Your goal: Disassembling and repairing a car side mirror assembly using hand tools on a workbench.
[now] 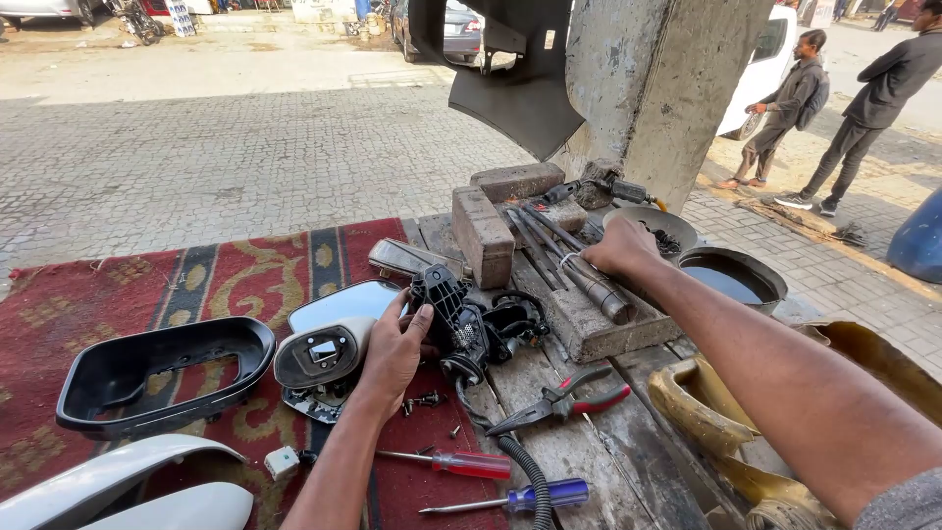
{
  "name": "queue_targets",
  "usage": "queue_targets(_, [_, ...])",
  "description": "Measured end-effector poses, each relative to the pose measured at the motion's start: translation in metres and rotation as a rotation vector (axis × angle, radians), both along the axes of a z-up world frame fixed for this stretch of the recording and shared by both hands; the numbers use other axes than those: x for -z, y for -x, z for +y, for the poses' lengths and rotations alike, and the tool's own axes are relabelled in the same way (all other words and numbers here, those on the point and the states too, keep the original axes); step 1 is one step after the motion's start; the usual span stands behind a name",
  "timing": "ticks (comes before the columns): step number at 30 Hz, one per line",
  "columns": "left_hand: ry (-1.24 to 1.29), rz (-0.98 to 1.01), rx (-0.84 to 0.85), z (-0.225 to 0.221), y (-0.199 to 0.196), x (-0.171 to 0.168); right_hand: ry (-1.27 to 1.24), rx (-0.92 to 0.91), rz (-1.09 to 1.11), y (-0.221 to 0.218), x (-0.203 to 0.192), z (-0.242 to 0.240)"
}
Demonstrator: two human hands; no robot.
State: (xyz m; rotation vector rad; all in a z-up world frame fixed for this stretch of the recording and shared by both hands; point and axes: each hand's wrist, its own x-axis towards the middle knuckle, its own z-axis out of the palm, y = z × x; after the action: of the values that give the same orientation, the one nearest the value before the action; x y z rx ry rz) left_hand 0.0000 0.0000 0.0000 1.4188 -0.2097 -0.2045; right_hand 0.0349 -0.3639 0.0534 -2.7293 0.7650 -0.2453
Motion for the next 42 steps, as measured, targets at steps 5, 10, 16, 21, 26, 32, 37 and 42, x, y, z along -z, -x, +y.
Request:
queue_targets(5, [-0.056, -0.030, 0.039, 0.000, 0.004, -0.010, -0.013, -0.021, 0.016, 0.010, -0.003, 0.009])
queue_targets(10, [-0.118, -0.108, 0.058, -0.002, -0.010, 0.018, 0.179, -0.271, -0.103, 0.046, -0.037, 0.052])
queue_targets(16, [0.066, -0.065, 0.004, 0.000, -0.020, 0.031, -0.018, -0.810, -0.035, 0.106, -0.055, 0.191])
queue_targets(21, [0.055, 0.007, 0.052, 0.002, -0.018, 0.018, 0.301, -1.194, 0.165, 0.118, -0.035, 0.232])
queue_targets(26, [-0.010, 0.048, 0.071, 0.006, -0.011, 0.001, 0.170, -1.211, 0.295, 0.134, -0.035, 0.247])
queue_targets(32, [-0.001, 0.122, 0.034, 0.005, -0.011, -0.003, 0.027, -1.268, 0.310, 0.109, -0.009, 0.246])
queue_targets(37, [0.008, 0.149, 0.055, 0.003, 0.010, -0.018, -0.131, -1.190, 0.339, 0.118, -0.083, 0.185])
queue_targets(42, [0.063, 0.095, 0.078, 0.007, 0.007, -0.014, -0.126, -0.754, 0.345, 0.081, -0.128, 0.047])
